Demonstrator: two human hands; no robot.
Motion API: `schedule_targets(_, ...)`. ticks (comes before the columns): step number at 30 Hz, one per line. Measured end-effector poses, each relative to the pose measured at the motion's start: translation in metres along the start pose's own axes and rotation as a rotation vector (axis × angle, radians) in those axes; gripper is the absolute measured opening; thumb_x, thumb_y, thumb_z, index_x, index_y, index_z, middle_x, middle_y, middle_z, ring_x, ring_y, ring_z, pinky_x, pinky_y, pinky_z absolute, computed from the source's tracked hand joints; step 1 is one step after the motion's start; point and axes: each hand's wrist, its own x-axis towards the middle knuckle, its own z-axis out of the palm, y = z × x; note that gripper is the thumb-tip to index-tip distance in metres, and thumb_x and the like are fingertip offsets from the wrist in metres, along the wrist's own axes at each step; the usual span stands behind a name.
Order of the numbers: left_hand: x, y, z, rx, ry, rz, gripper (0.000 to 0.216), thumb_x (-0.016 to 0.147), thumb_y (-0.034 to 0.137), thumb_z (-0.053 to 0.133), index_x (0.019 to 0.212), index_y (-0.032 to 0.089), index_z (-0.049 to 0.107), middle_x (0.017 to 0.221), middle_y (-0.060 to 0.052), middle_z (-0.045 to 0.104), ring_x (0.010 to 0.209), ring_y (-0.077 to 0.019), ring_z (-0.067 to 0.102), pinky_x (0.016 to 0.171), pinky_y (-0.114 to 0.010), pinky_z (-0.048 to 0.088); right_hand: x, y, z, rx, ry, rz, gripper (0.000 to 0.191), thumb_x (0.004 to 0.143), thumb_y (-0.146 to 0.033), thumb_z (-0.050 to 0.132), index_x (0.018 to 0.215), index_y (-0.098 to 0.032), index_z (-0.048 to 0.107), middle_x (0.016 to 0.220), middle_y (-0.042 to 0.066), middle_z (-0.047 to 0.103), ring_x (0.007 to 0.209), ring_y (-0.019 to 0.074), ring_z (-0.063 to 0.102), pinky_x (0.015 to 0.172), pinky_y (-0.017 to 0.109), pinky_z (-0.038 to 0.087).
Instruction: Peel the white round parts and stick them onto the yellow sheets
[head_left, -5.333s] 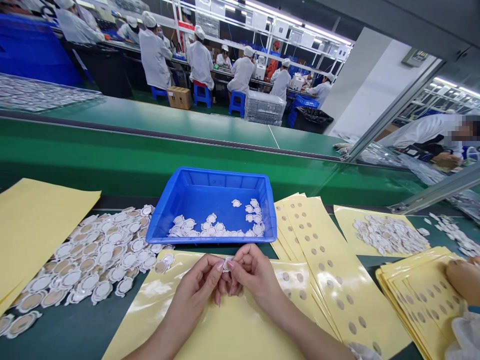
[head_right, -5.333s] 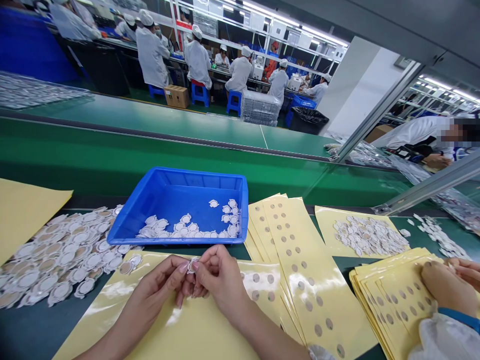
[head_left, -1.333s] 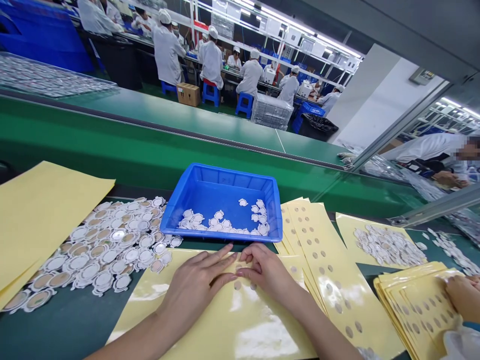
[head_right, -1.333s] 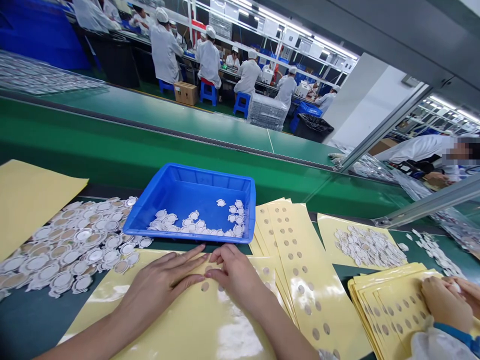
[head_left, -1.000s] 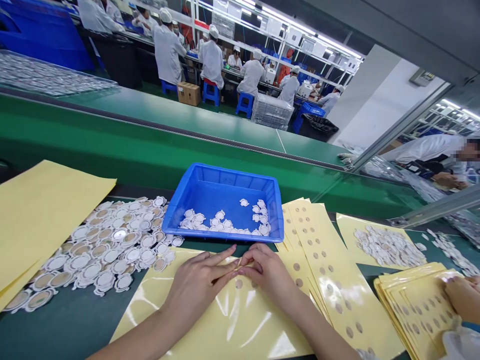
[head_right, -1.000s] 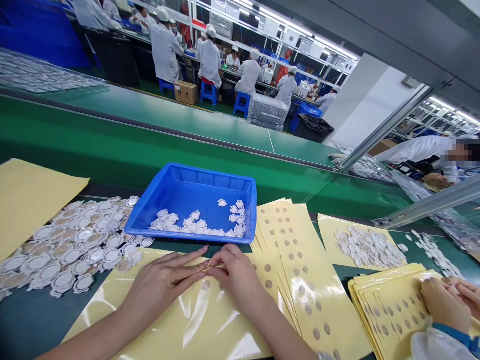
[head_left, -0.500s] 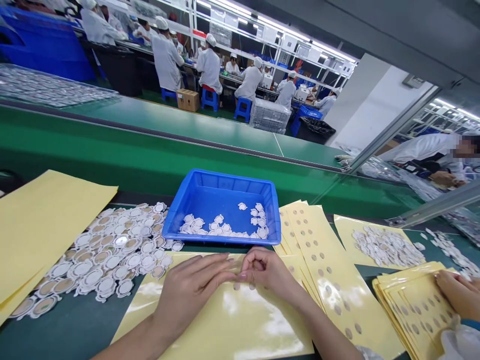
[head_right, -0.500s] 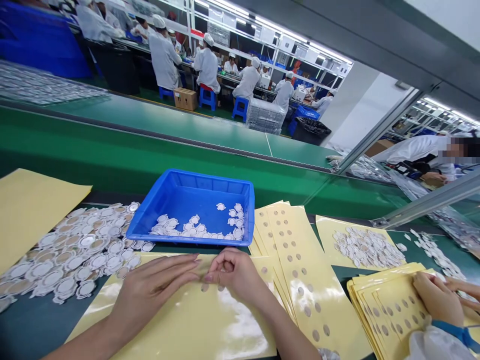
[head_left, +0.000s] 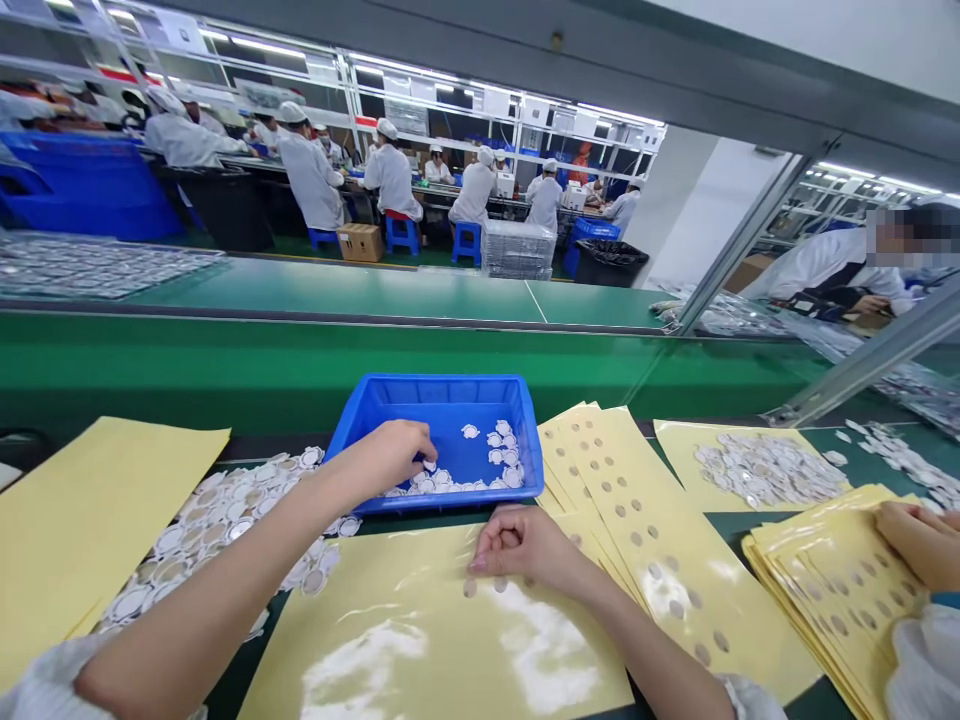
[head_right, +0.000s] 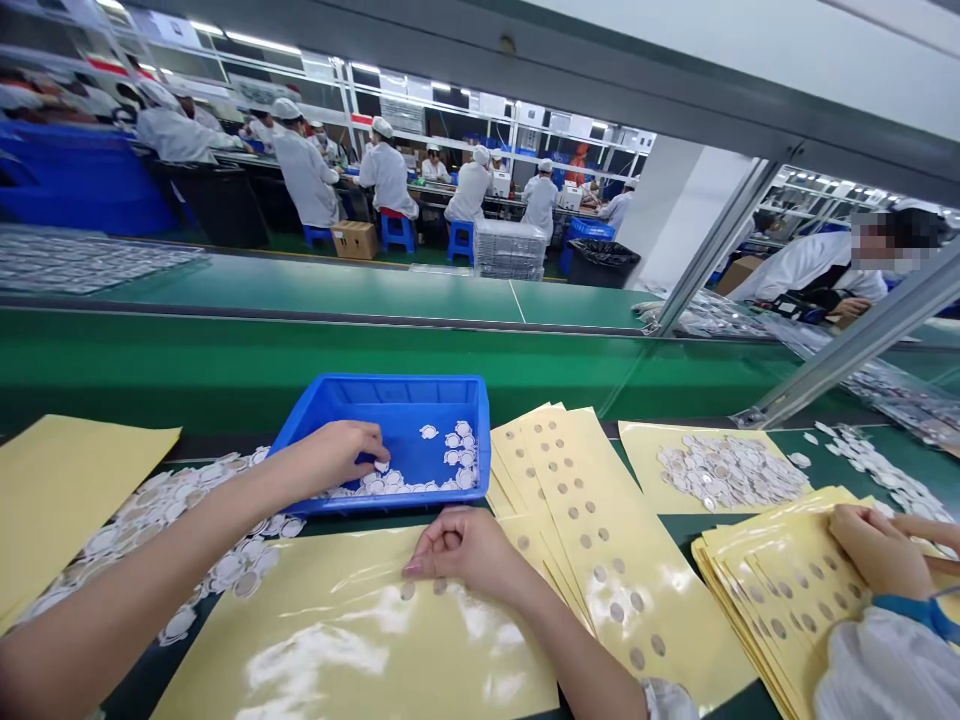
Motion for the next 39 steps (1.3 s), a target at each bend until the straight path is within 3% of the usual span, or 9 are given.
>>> schedule_targets(6, -0.003, 0.007, -0.008, -0.122, 0.065, -0.007, 0.017, 0.075, 0.018, 0.061, 0.073, 0.022, 0.078, 0.08, -0.004, 0.074, 0.077, -0.0213, 0.068, 0.074, -0.026, 0.048, 0.002, 0.003, -0.002, -0.023, 0.008, -0.007, 0.047, 0.047, -0.049, 0.091, 0.065, -0.013, 0.067, 0.048, -0.009, 0.04, 0.044, 0.0042, 0.031, 0.042, 0.02, 0.023)
schedule_targets(10, -0.047, 0.047, 0.001, -0.33, 0.313, -0.105, 0.039, 0.094, 0.047, 0.043, 0.094, 0.025, 0.075, 0.092, -0.002, 0.073, 0.079, -0.0184, 0.066, 0.073, -0.026, 0.051, 0.001, 0.002, -0.002, 0.035, -0.018, -0.019, 0.047, 0.049, -0.049, 0.09, 0.067, -0.013, 0.068, 0.05, -0.007, 0.047, 0.046, 0.0046, 0.034, 0.044, 0.019, 0.024)
schedule_targets(12, -0.074, 0.073, 0.019, -0.756, 0.482, -0.224, 0.043, 0.089, 0.055, 0.051, 0.069, 0.025, 0.073, 0.065, -0.001, 0.068, 0.073, -0.0197, 0.065, 0.075, -0.027, 0.052, -0.001, 0.0, -0.003, 0.098, -0.053, -0.012, 0.045, 0.053, -0.051, 0.088, 0.068, -0.013, 0.068, 0.054, -0.004, 0.054, 0.047, 0.0055, 0.038, 0.045, 0.019, 0.027)
schedule_targets(15, -0.099, 0.1, 0.052, -1.145, 0.372, -0.422, 0.048, 0.082, 0.059, 0.059, 0.053, 0.022, 0.067, 0.063, -0.003, 0.066, 0.064, -0.0193, 0.063, 0.066, -0.027, 0.053, -0.004, -0.006, -0.004, 0.143, -0.061, -0.001, 0.043, 0.057, -0.051, 0.086, 0.068, -0.013, 0.068, 0.058, -0.003, 0.059, 0.05, 0.0059, 0.043, 0.046, 0.018, 0.032)
schedule_targets(18, -0.099, 0.102, 0.078, -1.314, 0.381, -0.566, 0.044, 0.074, 0.062, 0.067, 0.064, 0.019, 0.072, 0.063, -0.004, 0.067, 0.064, -0.0208, 0.063, 0.067, -0.029, 0.054, -0.006, -0.008, -0.004, 0.174, -0.033, -0.005, 0.041, 0.057, -0.048, 0.086, 0.067, -0.013, 0.067, 0.061, -0.001, 0.062, 0.054, 0.007, 0.049, 0.049, 0.018, 0.038)
schedule_targets(20, -0.095, 0.097, 0.087, -1.383, 0.403, -0.574, 0.042, 0.07, 0.06, 0.072, 0.076, 0.018, 0.075, 0.062, -0.003, 0.067, 0.063, -0.0211, 0.064, 0.067, -0.03, 0.054, -0.006, -0.007, 0.0, 0.186, 0.009, -0.04, 0.041, 0.06, -0.049, 0.085, 0.067, -0.013, 0.066, 0.061, -0.001, 0.062, 0.053, 0.0073, 0.05, 0.048, 0.018, 0.041)
schedule_targets(25, -0.091, 0.092, 0.084, -1.47, 0.314, -0.538, 0.04, 0.072, 0.057, 0.07, 0.078, 0.018, 0.076, 0.062, -0.002, 0.066, 0.059, -0.0179, 0.06, 0.062, -0.027, 0.051, -0.004, 0.006, 0.022, 0.225, 0.176, -0.127, 0.048, 0.067, -0.057, 0.078, 0.072, -0.015, 0.058, 0.057, -0.003, 0.06, 0.041, 0.005, 0.046, 0.039, 0.016, 0.04)
schedule_targets(30, -0.089, 0.096, 0.072, -1.508, 0.235, -0.475, 0.039, 0.074, 0.057, 0.069, 0.071, 0.019, 0.075, 0.059, -0.001, 0.064, 0.057, -0.0154, 0.055, 0.059, -0.023, 0.048, -0.002, 0.017, 0.036, 0.26, 0.173, -0.113, 0.05, 0.069, -0.059, 0.077, 0.073, -0.016, 0.053, 0.054, -0.001, 0.063, 0.043, 0.0094, 0.057, 0.045, 0.02, 0.049)
schedule_targets(39, -0.088, 0.095, 0.073, -1.567, 0.218, -0.46, 0.036, 0.073, 0.054, 0.069, 0.07, 0.018, 0.074, 0.058, -0.002, 0.064, 0.056, -0.0158, 0.055, 0.059, -0.024, 0.048, -0.001, 0.019, 0.035, 0.23, 0.185, -0.125, 0.049, 0.071, -0.059, 0.076, 0.072, -0.017, 0.052, 0.051, -0.001, 0.063, 0.044, 0.0096, 0.058, 0.047, 0.02, 0.052)
